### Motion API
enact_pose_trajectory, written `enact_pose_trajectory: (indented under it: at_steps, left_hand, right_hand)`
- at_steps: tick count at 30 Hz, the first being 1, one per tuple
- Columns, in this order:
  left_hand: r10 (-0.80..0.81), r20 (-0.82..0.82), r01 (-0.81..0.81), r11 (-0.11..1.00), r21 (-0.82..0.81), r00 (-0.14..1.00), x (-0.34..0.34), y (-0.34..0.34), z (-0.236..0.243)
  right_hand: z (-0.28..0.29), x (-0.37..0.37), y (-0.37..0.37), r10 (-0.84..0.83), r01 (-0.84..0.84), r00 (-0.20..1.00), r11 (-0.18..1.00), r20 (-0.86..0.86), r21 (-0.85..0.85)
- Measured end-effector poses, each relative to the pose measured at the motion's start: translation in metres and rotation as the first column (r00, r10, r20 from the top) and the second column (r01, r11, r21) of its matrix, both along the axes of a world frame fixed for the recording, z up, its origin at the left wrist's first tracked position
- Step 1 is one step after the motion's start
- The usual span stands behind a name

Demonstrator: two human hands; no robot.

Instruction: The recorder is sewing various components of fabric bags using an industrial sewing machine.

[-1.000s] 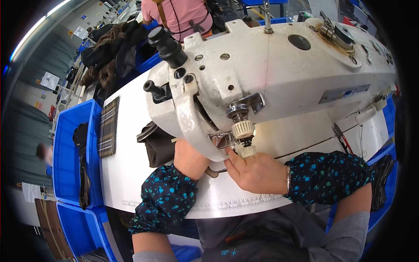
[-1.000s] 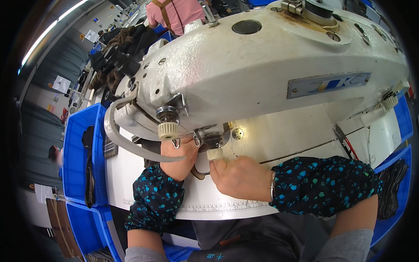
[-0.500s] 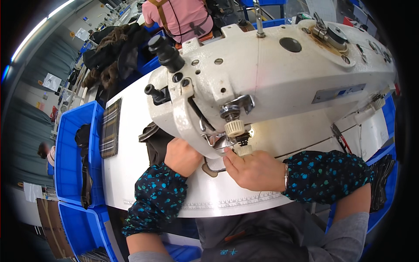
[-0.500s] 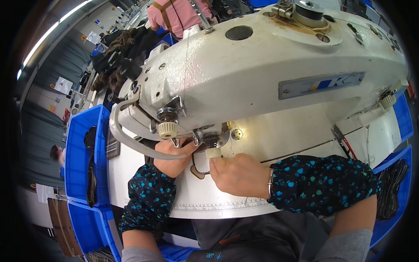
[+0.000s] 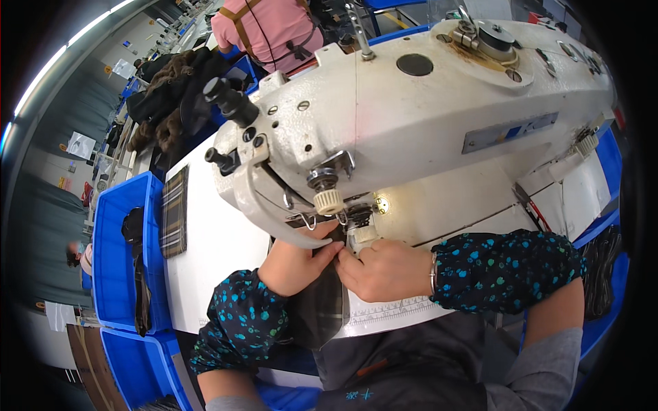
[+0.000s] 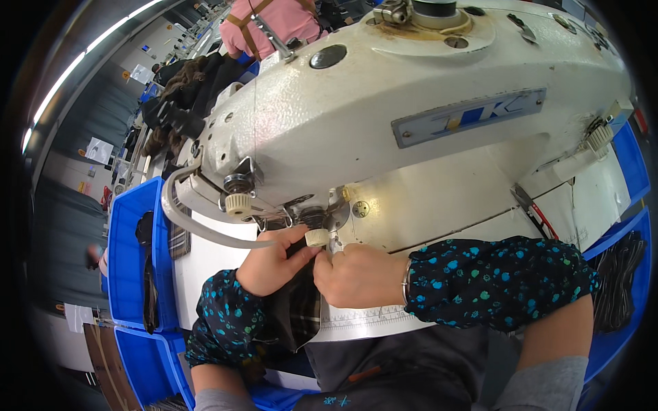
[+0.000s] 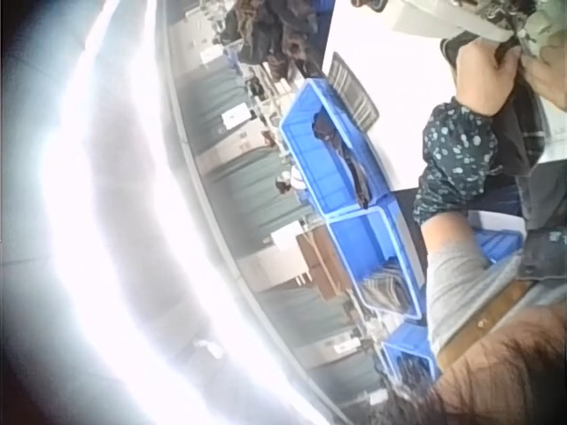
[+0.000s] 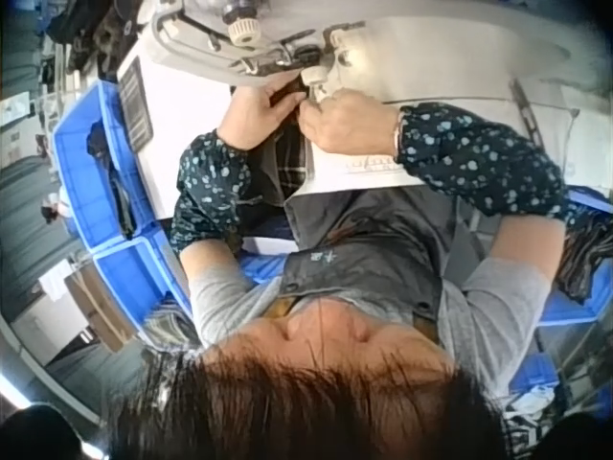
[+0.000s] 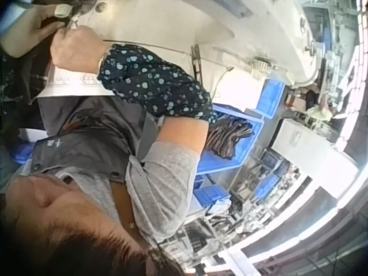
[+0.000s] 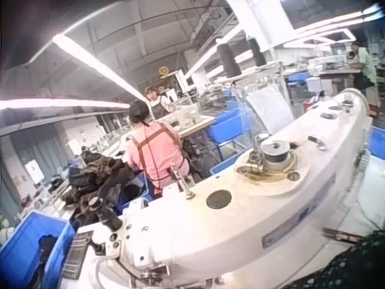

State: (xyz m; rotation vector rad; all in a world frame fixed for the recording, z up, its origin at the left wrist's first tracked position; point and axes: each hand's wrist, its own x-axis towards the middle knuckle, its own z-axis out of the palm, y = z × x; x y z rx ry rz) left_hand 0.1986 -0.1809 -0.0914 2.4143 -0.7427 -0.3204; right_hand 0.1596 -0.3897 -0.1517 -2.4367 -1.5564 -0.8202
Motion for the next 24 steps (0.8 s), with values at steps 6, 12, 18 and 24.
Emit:
enact_pose_trajectory:
  at_steps: [6, 12, 18, 24]
  left_hand:
    - [-0.016, 0.331, -0.022, 0.994, 0.111, 0.944, -0.005, -0.004, 0.0]
    - [-0.072, 0.423, -0.103, 0.921, 0.375, 0.903, -0.02, -0.01, -0.006]
    - [-0.036, 0.347, -0.076, 0.95, 0.304, 0.937, -0.027, -0.013, -0.012]
    - [-0.096, 0.377, -0.02, 0.956, 0.291, 0.921, -0.036, -0.02, -0.018]
  right_hand:
    - [-0.002, 0.004, 0.0, 0.068, -0.07, 0.994, 0.997, 0.085, 0.016]
    - [0.001, 0.002, -0.001, 0.118, -0.117, 0.99, 0.993, 0.073, -0.016]
    - [0.005, -0.001, -0.003, 0.144, -0.144, 0.989, 0.989, -0.009, 0.017]
    - [0.01, -0.004, -0.01, 0.126, -0.129, 0.99, 0.991, -0.059, -0.041]
